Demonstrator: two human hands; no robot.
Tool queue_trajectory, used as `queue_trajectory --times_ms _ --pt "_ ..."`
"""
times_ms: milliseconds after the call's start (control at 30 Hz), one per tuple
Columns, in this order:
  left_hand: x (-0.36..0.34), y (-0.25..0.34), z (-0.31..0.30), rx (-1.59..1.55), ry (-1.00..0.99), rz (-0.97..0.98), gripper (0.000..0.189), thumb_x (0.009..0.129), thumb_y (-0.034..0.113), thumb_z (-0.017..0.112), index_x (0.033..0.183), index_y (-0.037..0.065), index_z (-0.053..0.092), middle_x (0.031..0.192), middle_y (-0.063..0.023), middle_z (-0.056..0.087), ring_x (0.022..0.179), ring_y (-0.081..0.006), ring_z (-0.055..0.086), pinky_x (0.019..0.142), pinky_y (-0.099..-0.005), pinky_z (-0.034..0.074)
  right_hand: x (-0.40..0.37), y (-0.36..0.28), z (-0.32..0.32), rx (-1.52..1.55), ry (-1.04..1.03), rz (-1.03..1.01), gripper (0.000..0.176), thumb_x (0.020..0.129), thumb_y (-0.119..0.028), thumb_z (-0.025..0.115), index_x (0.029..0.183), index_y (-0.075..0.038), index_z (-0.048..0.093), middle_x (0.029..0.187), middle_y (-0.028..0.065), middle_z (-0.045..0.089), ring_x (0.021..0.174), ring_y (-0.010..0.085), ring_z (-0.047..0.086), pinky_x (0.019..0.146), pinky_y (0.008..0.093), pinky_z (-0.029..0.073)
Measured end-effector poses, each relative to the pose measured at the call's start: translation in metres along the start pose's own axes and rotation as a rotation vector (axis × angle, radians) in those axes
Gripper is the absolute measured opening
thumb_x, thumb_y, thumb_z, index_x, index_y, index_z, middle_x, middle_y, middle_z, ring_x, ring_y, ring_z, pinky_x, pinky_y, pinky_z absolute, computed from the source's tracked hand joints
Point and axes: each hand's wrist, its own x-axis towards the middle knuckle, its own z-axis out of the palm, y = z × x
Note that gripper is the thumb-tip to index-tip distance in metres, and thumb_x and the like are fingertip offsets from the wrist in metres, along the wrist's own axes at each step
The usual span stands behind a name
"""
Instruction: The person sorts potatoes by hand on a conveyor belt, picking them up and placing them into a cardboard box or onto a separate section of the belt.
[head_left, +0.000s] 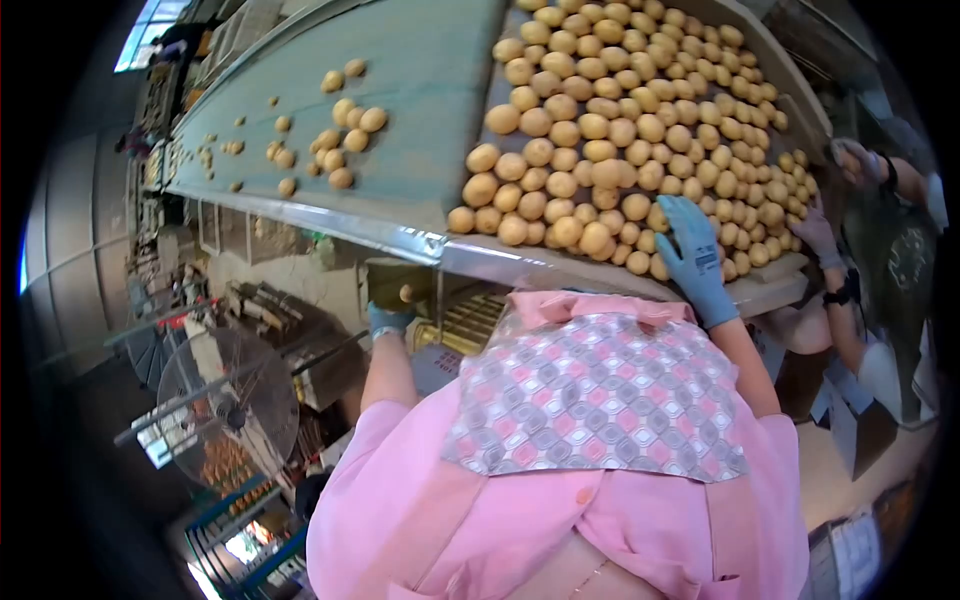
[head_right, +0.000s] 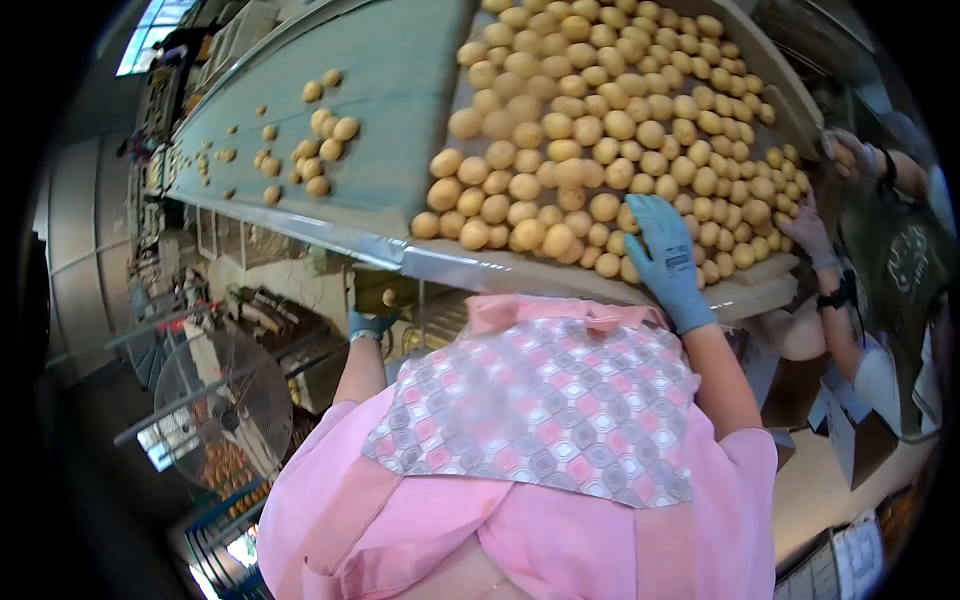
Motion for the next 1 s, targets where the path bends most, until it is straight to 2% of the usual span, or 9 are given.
queue_trajectory --times_ms 33,100,133,167,233,467,633,900,1000 --pt "0.005 0.017 -0.009 -0.123 0.064 -0.048 0.064 0.1 0.047 0.064 0.152 0.011 0.055 0.15 -0.0095 0.063 0.141 -0.0269 0.057 0.121 -0.0423 0.042 0.0 0.001 -0.002 0.007 0.009 -0.006 0.059 0.093 -0.016 0.075 0.15 -0.011 0.06 0.149 0.0182 0.06 0.141 0.0386 0.053 0.12 0.0484 0.041" --pt "0.008 0.084 -0.065 -1.605 0.282 -0.363 0.062 0.108 0.041 0.053 0.16 0.007 0.044 0.157 -0.0142 0.054 0.145 -0.0312 0.051 0.125 -0.0454 0.038 -0.005 -0.003 -0.009 0.022 0.007 0.044 0.057 0.093 -0.013 0.074 0.148 -0.01 0.061 0.15 0.0174 0.059 0.14 0.0382 0.054 0.12 0.0481 0.041" --pt "-0.002 0.123 -0.102 -1.817 0.397 -0.4 0.062 0.113 0.038 0.047 0.164 0.006 0.038 0.16 -0.0166 0.05 0.148 -0.0334 0.047 0.127 -0.0469 0.036 -0.007 -0.004 -0.011 0.05 0.019 0.059 0.055 0.093 -0.014 0.074 0.147 -0.01 0.061 0.148 0.0171 0.06 0.139 0.0375 0.054 0.119 0.0479 0.042" --pt "0.007 0.144 -0.119 -1.315 0.838 -0.302 0.062 0.111 0.033 0.052 0.162 0.0 0.037 0.161 -0.0219 0.047 0.146 -0.0349 0.048 0.124 -0.0469 0.038 -0.008 -0.005 -0.012 0.081 0.03 0.069 0.054 0.093 -0.014 0.074 0.146 -0.01 0.062 0.147 0.0169 0.061 0.138 0.0369 0.055 0.118 0.0477 0.043" --pt "0.008 0.203 -0.166 -1.059 1.052 0.038 0.049 0.11 0.021 0.054 0.148 -0.008 0.044 0.155 -0.0204 0.051 0.137 -0.0279 0.054 0.117 -0.0448 0.044 -0.004 -0.011 -0.015 0.052 0.022 0.115 0.055 0.094 -0.013 0.074 0.147 -0.01 0.061 0.146 0.0161 0.062 0.136 0.0356 0.057 0.117 0.0459 0.044" --pt "-0.052 0.428 -0.21 -0.086 -0.088 1.135 0.073 0.096 0.031 0.077 0.16 0.01 0.049 0.164 -0.0181 0.049 0.155 -0.0382 0.041 0.128 -0.0481 0.032 0.0 -0.008 -0.007 -0.002 0.031 0.128 0.054 0.094 -0.013 0.074 0.147 -0.01 0.062 0.144 0.0143 0.064 0.135 0.034 0.058 0.115 0.0455 0.046" --pt "0.02 0.447 -0.197 0.403 -0.007 1.466 0.066 0.098 0.036 0.072 0.159 0.02 0.052 0.168 -0.0126 0.043 0.157 -0.0389 0.035 0.13 -0.0573 0.021 -0.002 -0.009 -0.012 0.106 0.091 0.137 0.047 0.095 -0.013 0.073 0.141 -0.009 0.066 0.139 0.0135 0.067 0.131 0.0341 0.06 0.113 0.0454 0.047" --pt "0.104 0.497 -0.213 0.224 0.846 0.808 0.055 0.098 0.026 0.071 0.149 0.011 0.059 0.151 -0.0241 0.054 0.136 -0.0452 0.054 0.111 -0.0523 0.046 0.002 -0.009 -0.013 0.29 0.209 0.229 0.032 0.097 -0.015 0.071 0.128 -0.008 0.073 0.128 0.0133 0.072 0.121 0.0345 0.065 0.106 0.0456 0.052" --pt "0.014 0.56 -0.206 -0.003 0.205 1.389 0.053 0.094 0.031 0.078 0.138 0.006 0.062 0.144 -0.0222 0.054 0.137 -0.0413 0.051 0.115 -0.0557 0.039 0.009 -0.01 -0.009 0.238 0.253 0.199 0.029 0.098 -0.016 0.071 0.127 -0.009 0.074 0.123 0.0119 0.072 0.117 0.0333 0.066 0.104 0.0456 0.051"
